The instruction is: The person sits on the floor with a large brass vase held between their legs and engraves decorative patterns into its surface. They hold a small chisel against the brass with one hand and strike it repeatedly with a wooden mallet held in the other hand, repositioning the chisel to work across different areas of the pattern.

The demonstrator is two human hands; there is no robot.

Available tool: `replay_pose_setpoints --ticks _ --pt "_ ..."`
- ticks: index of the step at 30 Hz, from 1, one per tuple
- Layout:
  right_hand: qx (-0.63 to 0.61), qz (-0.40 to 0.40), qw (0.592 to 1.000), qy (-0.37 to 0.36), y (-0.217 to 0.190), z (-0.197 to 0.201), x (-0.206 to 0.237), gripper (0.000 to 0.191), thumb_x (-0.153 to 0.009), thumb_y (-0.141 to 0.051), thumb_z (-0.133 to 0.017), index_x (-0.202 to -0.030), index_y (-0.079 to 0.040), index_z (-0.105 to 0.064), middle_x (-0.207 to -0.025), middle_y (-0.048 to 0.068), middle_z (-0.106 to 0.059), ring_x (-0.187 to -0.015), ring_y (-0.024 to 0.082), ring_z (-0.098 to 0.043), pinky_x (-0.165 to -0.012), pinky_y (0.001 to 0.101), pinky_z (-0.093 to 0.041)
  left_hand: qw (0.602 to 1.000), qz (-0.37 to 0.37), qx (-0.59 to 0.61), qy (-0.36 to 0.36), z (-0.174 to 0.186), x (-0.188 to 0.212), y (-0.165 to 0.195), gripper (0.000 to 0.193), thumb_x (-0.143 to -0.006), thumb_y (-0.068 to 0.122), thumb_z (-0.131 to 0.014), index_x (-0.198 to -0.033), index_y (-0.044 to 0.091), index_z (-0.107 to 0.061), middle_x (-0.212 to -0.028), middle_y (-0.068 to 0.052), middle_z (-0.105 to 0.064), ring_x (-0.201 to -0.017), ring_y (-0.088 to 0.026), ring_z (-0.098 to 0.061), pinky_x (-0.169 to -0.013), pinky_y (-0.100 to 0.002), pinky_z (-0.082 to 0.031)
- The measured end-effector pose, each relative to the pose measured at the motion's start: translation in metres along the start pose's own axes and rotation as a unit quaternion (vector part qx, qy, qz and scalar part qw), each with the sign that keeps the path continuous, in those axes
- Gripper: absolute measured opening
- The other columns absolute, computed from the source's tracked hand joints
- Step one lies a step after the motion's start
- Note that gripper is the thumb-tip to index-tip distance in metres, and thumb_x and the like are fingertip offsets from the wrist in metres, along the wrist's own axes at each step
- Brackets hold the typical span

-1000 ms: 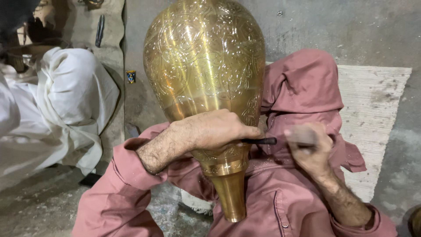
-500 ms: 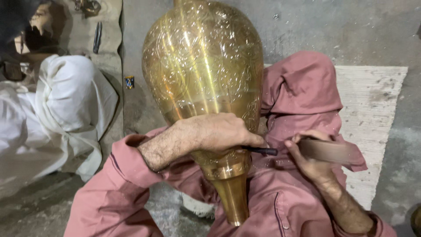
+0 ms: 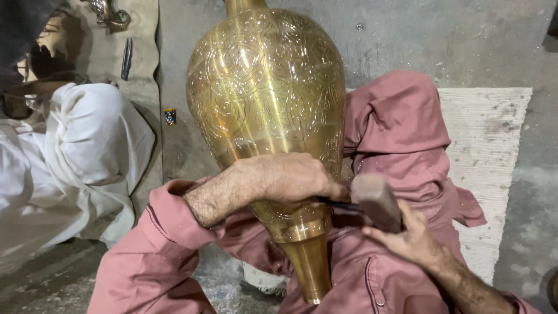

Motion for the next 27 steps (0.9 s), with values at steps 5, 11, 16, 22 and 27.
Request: replay_pose_setpoints --ticks 5,11,16,22,27 --pt "0.128 0.09 0.987 0.02 -0.008 -0.013 0.021 0.038 -0.08 -0.014 -0.085 -0.114 -0.013 -0.068 -0.089 0.003 -0.075 -0.079 0.013 -0.071 -0.069 0.0279 -0.059 0.998 0.036 -0.017 -0.04 0.011 0.003 0.01 0.052 -0.102 0.013 -0.05 -0.146 0.041 -0.052 -0.101 -0.004 -0.077 -0.092 -0.021 -0.076 -0.089 -0.04 -0.063" --pt "-0.065 -0.001 0.994 0.085 -0.003 -0.015 0.021 0.042 -0.085 -0.019 -0.084 -0.108 0.001 -0.056 -0.088 0.0 -0.068 -0.078 0.01 -0.066 -0.068 0.0267 -0.056 0.999 0.012 -0.028 -0.022 0.012 0.004 0.009 0.053 -0.099 0.013 -0.053 -0.145 0.041 -0.052 -0.102 -0.002 -0.077 -0.092 -0.022 -0.075 -0.088 -0.043 -0.061" --pt "0.118 -0.078 0.989 0.037 -0.002 -0.012 0.022 0.024 -0.078 -0.018 -0.088 -0.084 -0.006 -0.068 -0.069 0.0 -0.064 -0.06 0.012 -0.059 -0.057 0.0316 -0.052 1.0 0.011 0.012 -0.01 0.01 0.004 0.003 0.052 -0.102 0.013 -0.051 -0.145 0.041 -0.053 -0.102 -0.002 -0.078 -0.091 -0.02 -0.077 -0.089 -0.039 -0.062" --pt "0.014 -0.034 0.993 0.115 0.001 0.008 0.014 0.029 -0.078 -0.019 -0.087 -0.091 -0.007 -0.064 -0.073 -0.002 -0.063 -0.063 0.008 -0.062 -0.056 0.0238 -0.052 0.994 -0.074 0.036 0.066 0.005 0.007 -0.006 0.052 -0.095 0.012 -0.062 -0.143 0.03 -0.056 -0.117 -0.002 -0.078 -0.098 -0.023 -0.076 -0.09 -0.043 -0.06" --pt "-0.149 0.005 0.978 0.148 -0.007 0.004 0.016 0.04 -0.093 -0.018 -0.084 -0.117 -0.004 -0.054 -0.096 0.005 -0.066 -0.088 0.012 -0.068 -0.077 0.0249 -0.06 0.996 -0.06 0.011 0.068 0.002 0.012 -0.008 0.046 -0.1 0.018 -0.057 -0.144 0.03 -0.056 -0.103 -0.006 -0.078 -0.088 -0.022 -0.077 -0.083 -0.043 -0.061"
Point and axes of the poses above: each hand's wrist, its own x-axis away from the middle knuckle, its own z-axis out of the back of the hand, y = z × x, the point moved 1 cm from there along -x, towards the middle knuckle
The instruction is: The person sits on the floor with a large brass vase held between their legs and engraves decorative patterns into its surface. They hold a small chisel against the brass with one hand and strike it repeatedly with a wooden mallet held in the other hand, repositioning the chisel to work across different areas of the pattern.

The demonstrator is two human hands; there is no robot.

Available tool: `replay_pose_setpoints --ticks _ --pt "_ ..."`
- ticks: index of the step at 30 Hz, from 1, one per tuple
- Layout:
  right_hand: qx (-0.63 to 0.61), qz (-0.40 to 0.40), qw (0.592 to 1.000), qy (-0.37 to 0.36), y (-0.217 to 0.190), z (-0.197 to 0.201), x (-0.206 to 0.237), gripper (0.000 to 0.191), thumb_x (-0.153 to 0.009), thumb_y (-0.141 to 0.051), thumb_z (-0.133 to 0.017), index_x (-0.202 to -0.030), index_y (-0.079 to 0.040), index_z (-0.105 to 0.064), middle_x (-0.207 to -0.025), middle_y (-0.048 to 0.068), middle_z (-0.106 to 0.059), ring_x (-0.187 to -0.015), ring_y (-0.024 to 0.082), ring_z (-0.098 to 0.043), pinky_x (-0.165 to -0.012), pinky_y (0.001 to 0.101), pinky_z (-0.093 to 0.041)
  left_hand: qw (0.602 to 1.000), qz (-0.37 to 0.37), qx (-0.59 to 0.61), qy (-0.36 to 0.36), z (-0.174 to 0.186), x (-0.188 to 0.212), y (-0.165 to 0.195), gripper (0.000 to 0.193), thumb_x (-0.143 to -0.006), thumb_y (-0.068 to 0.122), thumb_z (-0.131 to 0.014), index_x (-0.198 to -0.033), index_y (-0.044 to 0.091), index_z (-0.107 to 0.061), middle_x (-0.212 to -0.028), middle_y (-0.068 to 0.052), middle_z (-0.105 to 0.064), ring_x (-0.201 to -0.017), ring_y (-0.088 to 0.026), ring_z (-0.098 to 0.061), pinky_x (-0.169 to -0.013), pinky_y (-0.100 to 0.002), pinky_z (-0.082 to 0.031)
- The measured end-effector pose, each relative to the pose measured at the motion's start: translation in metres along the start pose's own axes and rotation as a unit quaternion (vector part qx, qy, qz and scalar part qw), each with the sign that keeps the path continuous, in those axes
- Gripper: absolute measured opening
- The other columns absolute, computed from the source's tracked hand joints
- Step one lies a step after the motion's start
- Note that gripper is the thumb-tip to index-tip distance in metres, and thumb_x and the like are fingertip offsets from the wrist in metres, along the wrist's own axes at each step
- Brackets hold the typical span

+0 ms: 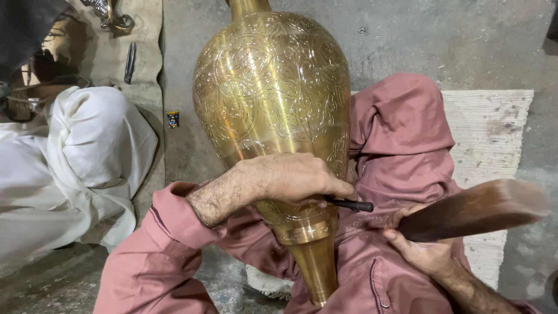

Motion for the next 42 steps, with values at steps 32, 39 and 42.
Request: replay_pose_setpoints --ticks 32,39,42 --pt "0.189 0.006 0.98 -0.062 -0.002 -0.014 0.012 0.031 -0.083 -0.011 -0.082 -0.104 0.001 -0.061 -0.086 0.005 -0.07 -0.075 0.015 -0.069 -0.066 0.0302 -0.058 0.992 0.055 -0.076 -0.09 0.003 -0.012 0.012 0.053 -0.099 0.015 -0.055 -0.146 0.038 -0.051 -0.108 -0.003 -0.077 -0.098 -0.022 -0.074 -0.089 -0.042 -0.06" --pt "0.263 -0.028 0.962 -0.074 0.004 -0.012 0.015 0.029 -0.082 -0.007 -0.088 -0.098 -0.009 -0.064 -0.081 0.009 -0.068 -0.075 0.018 -0.069 -0.068 0.0312 -0.06 0.993 0.024 -0.085 -0.077 0.002 -0.01 0.008 0.058 -0.096 0.009 -0.06 -0.146 0.036 -0.052 -0.106 -0.004 -0.078 -0.096 -0.023 -0.076 -0.087 -0.042 -0.061" --pt "0.266 -0.054 0.957 -0.105 0.008 -0.014 0.016 0.066 -0.068 -0.02 -0.093 -0.115 0.005 -0.052 -0.078 0.009 -0.074 -0.068 0.012 -0.074 -0.058 0.0261 -0.058 0.992 0.03 -0.081 -0.091 0.001 -0.007 0.009 0.065 -0.093 0.007 -0.059 -0.149 0.04 -0.048 -0.105 -0.004 -0.077 -0.095 -0.023 -0.075 -0.088 -0.042 -0.061"
Point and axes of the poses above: each hand's wrist, its own x-axis away from the middle knuckle, its own z-axis out of the back of the hand, y = z × x, the point moved 1 cm from there along -x, towards the middle knuckle
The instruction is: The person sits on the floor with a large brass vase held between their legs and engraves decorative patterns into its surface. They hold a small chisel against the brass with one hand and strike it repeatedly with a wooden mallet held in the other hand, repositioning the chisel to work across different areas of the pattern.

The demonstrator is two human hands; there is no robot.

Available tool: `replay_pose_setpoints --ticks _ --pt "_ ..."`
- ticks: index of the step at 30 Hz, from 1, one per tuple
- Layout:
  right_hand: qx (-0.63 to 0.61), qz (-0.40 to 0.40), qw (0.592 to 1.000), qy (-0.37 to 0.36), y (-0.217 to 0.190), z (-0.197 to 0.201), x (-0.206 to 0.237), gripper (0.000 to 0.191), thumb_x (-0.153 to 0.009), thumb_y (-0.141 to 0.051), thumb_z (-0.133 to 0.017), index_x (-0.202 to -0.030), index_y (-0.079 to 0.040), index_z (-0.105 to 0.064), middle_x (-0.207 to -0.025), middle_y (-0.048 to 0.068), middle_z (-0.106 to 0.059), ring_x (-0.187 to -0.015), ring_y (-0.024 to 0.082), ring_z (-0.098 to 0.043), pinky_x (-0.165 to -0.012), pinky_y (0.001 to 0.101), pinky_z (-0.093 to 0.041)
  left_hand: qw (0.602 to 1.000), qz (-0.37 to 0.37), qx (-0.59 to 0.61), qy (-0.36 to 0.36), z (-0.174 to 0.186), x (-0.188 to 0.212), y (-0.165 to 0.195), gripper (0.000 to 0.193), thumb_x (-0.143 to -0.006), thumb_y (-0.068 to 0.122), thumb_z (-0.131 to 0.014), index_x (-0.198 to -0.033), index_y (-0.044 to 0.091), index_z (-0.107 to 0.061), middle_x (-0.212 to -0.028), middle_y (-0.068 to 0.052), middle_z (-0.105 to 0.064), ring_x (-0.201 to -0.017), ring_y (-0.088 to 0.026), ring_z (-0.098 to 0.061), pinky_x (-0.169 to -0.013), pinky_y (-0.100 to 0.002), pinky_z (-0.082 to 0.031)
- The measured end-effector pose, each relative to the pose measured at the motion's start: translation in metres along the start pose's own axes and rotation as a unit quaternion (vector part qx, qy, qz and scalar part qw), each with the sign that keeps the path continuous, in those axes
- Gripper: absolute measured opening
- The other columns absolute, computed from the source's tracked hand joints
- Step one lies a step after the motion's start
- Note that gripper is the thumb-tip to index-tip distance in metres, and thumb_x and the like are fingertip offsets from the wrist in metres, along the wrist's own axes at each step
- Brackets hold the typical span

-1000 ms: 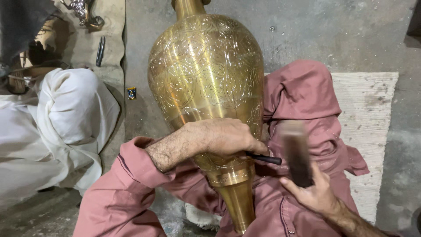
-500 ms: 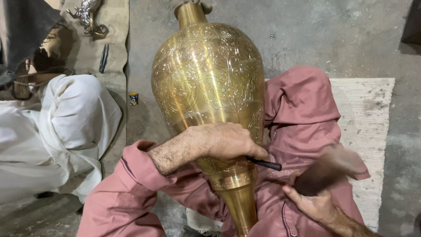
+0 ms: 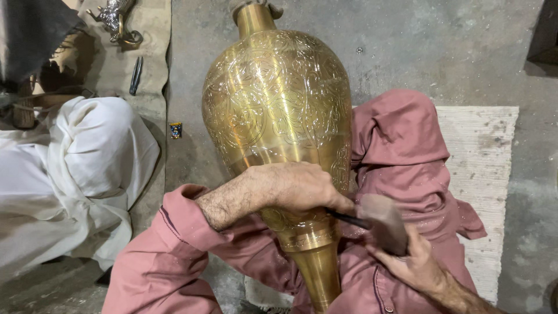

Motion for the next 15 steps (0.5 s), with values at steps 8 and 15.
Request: replay_pose_setpoints --ticks 8,15 --pt "0.011 0.145 0.986 0.079 -0.0082 0.002 -0.0064 0.047 -0.077 -0.013 -0.084 -0.115 -0.007 -0.057 -0.083 0.008 -0.07 -0.072 0.016 -0.07 -0.061 0.0294 -0.057 1.0 0.018 0.0 -0.003 0.0046 0.0059 0.0048 0.05 -0.104 0.019 -0.046 -0.148 0.044 -0.049 -0.112 -0.003 -0.076 -0.102 -0.024 -0.074 -0.097 -0.042 -0.058" --pt "-0.04 0.073 0.993 0.08 -0.0021 -0.0022 -0.0031 0.017 -0.078 -0.013 -0.084 -0.084 -0.007 -0.07 -0.064 -0.002 -0.068 -0.054 0.008 -0.063 -0.054 0.0265 -0.05 1.0 0.028 0.011 -0.001 0.0024 0.0056 0.0071 0.05 -0.103 0.023 -0.047 -0.147 0.045 -0.046 -0.11 -0.003 -0.074 -0.099 -0.023 -0.074 -0.095 -0.042 -0.058"
Point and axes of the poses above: each hand's wrist, its own x-axis away from the middle knuckle, its own z-axis out of the back of the hand, y = z × x, the point moved 1 cm from there along -x, towards the middle knuckle
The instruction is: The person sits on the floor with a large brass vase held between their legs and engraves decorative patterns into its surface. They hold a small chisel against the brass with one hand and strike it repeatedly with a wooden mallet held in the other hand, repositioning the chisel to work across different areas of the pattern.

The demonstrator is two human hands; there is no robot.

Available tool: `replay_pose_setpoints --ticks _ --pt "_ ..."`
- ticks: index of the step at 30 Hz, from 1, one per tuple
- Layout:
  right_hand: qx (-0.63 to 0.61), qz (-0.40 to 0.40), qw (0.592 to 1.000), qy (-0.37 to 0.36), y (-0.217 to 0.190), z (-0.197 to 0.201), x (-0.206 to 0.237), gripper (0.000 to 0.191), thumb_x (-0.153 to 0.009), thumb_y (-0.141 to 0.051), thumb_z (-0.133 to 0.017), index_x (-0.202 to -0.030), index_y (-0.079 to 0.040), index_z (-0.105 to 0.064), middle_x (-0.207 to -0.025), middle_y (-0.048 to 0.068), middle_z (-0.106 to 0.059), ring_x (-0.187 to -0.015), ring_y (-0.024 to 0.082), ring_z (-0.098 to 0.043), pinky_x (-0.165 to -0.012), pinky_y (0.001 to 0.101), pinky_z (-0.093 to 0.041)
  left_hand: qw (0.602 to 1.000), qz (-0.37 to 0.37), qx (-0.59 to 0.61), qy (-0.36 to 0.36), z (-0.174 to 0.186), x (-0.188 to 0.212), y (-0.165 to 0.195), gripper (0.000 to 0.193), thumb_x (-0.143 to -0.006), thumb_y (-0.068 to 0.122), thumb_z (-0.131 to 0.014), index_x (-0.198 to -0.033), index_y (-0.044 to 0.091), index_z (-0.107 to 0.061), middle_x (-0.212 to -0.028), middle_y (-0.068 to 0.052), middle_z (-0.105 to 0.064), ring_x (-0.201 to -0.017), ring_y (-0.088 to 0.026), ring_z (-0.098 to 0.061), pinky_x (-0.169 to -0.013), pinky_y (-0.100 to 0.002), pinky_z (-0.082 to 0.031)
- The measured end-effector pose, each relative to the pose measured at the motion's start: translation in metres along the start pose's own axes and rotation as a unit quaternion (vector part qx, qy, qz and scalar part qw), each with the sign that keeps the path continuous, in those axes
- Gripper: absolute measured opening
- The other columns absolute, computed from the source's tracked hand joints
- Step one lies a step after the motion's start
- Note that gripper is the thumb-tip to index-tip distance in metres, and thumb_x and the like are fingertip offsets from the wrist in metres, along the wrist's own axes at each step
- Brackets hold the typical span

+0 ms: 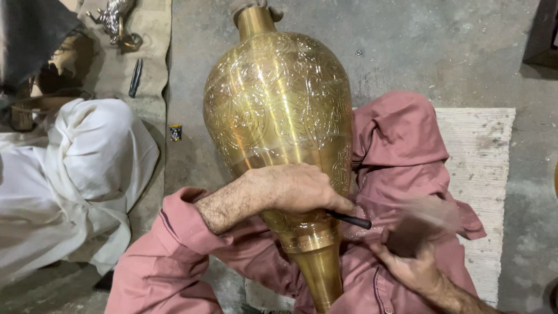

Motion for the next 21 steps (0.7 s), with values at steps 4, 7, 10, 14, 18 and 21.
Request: replay_pose_setpoints --ticks 4,7,10,14,18,21 --pt "-0.028 0.029 0.999 -0.032 -0.001 0.0 0.0 0.015 -0.084 -0.01 -0.081 -0.089 -0.006 -0.067 -0.071 -0.001 -0.066 -0.061 0.011 -0.063 -0.06 0.0268 -0.053 1.0 -0.001 -0.027 -0.004 -0.002 0.003 -0.004 0.05 -0.105 0.019 -0.047 -0.148 0.045 -0.049 -0.105 -0.004 -0.077 -0.098 -0.022 -0.075 -0.095 -0.042 -0.059" --pt "-0.043 0.003 0.999 -0.018 -0.002 0.001 -0.001 0.02 -0.084 -0.009 -0.078 -0.099 -0.003 -0.066 -0.082 0.001 -0.07 -0.069 0.015 -0.068 -0.062 0.0266 -0.055 0.999 -0.027 -0.004 0.028 -0.004 0.004 -0.008 0.05 -0.102 0.019 -0.05 -0.146 0.043 -0.052 -0.108 -0.003 -0.077 -0.097 -0.022 -0.076 -0.091 -0.042 -0.06" --pt "-0.029 0.027 0.999 -0.001 -0.003 0.002 -0.002 0.037 -0.086 -0.014 -0.082 -0.112 -0.001 -0.06 -0.091 0.001 -0.067 -0.078 0.015 -0.067 -0.068 0.0261 -0.055 1.0 -0.017 -0.002 0.024 -0.007 0.002 -0.009 0.05 -0.102 0.02 -0.049 -0.146 0.042 -0.051 -0.108 -0.006 -0.075 -0.097 -0.024 -0.075 -0.091 -0.042 -0.06" --pt "-0.029 -0.014 0.999 -0.015 -0.001 0.002 -0.003 0.04 -0.084 -0.014 -0.085 -0.113 -0.003 -0.059 -0.091 0.001 -0.067 -0.078 0.013 -0.068 -0.069 0.0265 -0.057 0.999 -0.025 -0.002 0.044 -0.006 0.0 -0.008 0.05 -0.102 0.018 -0.048 -0.146 0.041 -0.052 -0.106 -0.005 -0.076 -0.096 -0.023 -0.075 -0.092 -0.042 -0.06" --pt "0.069 0.022 0.997 0.019 -0.003 0.006 -0.003 0.059 -0.072 -0.02 -0.087 -0.116 0.005 -0.056 -0.091 0.008 -0.066 -0.075 0.015 -0.067 -0.063 0.0296 -0.055 0.999 -0.018 0.005 0.035 -0.001 0.008 -0.007 0.054 -0.103 0.015 -0.046 -0.149 0.044 -0.048 -0.101 -0.005 -0.076 -0.09 -0.023 -0.075 -0.092 -0.04 -0.059" --pt "-0.002 0.05 0.998 -0.036 -0.004 0.006 -0.004 0.033 -0.084 -0.012 -0.081 -0.107 -0.007 -0.059 -0.097 0.005 -0.063 -0.081 0.016 -0.066 -0.07 0.0299 -0.057 1.0 -0.005 -0.004 0.009 0.001 0.015 -0.009 0.06 -0.103 0.012 -0.046 -0.152 0.047 -0.044 -0.097 -0.006 -0.075 -0.085 -0.023 -0.074 -0.091 -0.039 -0.06"
Point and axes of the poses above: each hand's wrist, its own x-axis away from the middle knuckle, its own z-axis out of the back of the hand, y = z × x, the point moved 1 cm from there along -x, towards the middle knuckle
